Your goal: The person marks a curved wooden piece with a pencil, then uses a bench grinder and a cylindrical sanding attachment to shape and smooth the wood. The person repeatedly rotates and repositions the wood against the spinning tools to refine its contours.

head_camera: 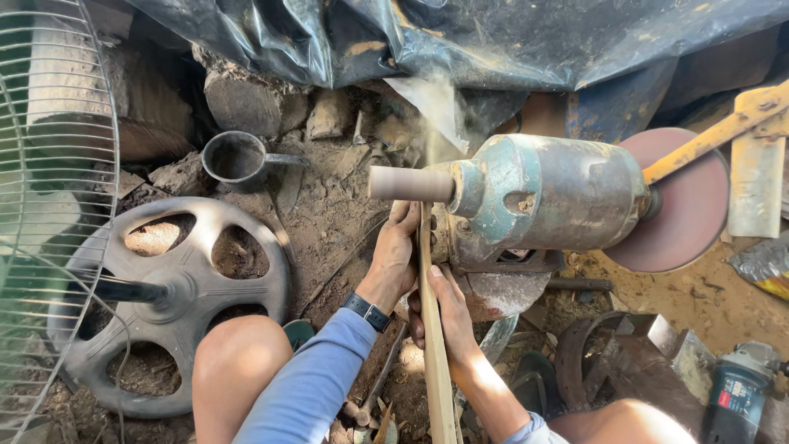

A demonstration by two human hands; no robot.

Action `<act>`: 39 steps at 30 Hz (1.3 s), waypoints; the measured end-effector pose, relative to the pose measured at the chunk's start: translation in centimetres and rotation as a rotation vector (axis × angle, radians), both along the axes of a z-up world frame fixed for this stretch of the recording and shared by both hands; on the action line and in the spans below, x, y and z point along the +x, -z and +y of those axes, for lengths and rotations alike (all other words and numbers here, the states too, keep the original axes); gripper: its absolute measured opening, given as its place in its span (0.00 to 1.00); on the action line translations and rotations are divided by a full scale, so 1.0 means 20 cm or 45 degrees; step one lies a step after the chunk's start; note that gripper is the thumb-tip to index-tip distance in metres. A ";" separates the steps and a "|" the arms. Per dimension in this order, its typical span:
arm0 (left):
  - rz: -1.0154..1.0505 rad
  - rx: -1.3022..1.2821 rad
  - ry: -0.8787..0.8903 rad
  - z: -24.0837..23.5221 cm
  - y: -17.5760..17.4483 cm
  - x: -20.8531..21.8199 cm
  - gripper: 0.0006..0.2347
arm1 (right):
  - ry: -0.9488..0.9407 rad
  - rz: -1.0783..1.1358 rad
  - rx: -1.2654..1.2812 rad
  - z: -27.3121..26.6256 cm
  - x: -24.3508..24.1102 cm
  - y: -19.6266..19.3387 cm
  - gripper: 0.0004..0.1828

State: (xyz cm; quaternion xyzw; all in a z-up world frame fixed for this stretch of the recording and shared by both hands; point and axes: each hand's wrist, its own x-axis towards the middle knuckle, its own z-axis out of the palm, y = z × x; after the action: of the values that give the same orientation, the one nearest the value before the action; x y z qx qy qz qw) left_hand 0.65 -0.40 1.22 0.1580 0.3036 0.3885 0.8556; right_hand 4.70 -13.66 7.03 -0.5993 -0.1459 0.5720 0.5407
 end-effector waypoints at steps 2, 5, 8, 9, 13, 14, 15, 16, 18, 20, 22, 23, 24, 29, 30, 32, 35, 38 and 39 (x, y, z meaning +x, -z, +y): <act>-0.023 0.020 0.004 -0.02 0.01 -0.01 0.13 | 0.023 0.020 -0.005 -0.01 -0.01 0.03 0.18; -0.033 0.013 0.011 -0.06 0.03 -0.03 0.13 | 0.024 -0.007 -0.048 -0.05 -0.02 0.05 0.19; -0.079 -0.020 0.050 -0.11 0.06 -0.05 0.13 | 0.007 -0.048 0.035 -0.12 -0.06 0.05 0.21; -0.113 0.009 0.067 -0.14 0.07 -0.05 0.13 | 0.001 -0.059 0.084 -0.14 -0.06 0.05 0.24; -0.045 0.028 0.030 -0.18 0.10 -0.05 0.14 | 0.036 0.029 -0.049 -0.18 -0.08 0.03 0.29; -0.047 0.035 0.036 -0.17 0.11 -0.04 0.14 | 0.035 0.027 -0.064 -0.17 -0.08 0.03 0.27; -0.048 0.043 0.042 -0.16 0.12 -0.02 0.15 | 0.034 0.026 -0.079 -0.17 -0.08 0.03 0.26; -0.042 0.044 0.050 -0.16 0.13 -0.02 0.15 | 0.047 0.044 -0.086 -0.17 -0.08 0.04 0.23; -0.060 0.060 0.026 -0.15 0.15 -0.01 0.16 | 0.074 0.080 -0.092 -0.16 -0.06 0.04 0.21; -0.051 0.066 0.011 -0.12 0.15 0.00 0.17 | 0.036 0.065 -0.066 -0.14 -0.06 0.04 0.19; -0.013 0.051 0.000 -0.11 0.15 0.01 0.18 | 0.027 0.065 -0.050 -0.13 -0.05 0.03 0.19; -0.021 0.055 0.001 -0.10 0.15 0.01 0.18 | 0.035 0.074 -0.049 -0.13 -0.05 0.03 0.19; -0.028 0.061 0.002 -0.10 0.15 0.01 0.17 | 0.044 0.084 -0.046 -0.12 -0.05 0.03 0.19; -0.069 0.046 -0.017 -0.07 0.17 0.03 0.15 | 0.083 0.124 -0.099 -0.09 -0.05 0.03 0.19; -0.071 0.049 -0.017 -0.06 0.17 0.03 0.15 | 0.090 0.130 -0.106 -0.09 -0.04 0.03 0.20; -0.064 0.070 -0.015 -0.05 0.16 0.04 0.14 | 0.073 0.149 -0.054 -0.08 -0.03 0.04 0.19; -0.045 0.082 -0.010 -0.01 0.13 0.05 0.13 | 0.050 0.137 -0.023 -0.04 -0.01 0.04 0.21; -0.047 0.037 -0.016 0.02 0.10 0.05 0.13 | 0.040 0.136 -0.039 -0.01 0.01 0.04 0.23; -0.050 0.037 -0.028 0.03 0.09 0.05 0.13 | 0.036 0.141 -0.047 0.00 0.02 0.04 0.23</act>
State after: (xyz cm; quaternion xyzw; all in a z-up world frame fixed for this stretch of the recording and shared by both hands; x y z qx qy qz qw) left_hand 1.73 0.25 -0.50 0.1594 0.2827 0.4053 0.8546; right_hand 5.10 -13.62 6.18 -0.5786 -0.0967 0.5992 0.5449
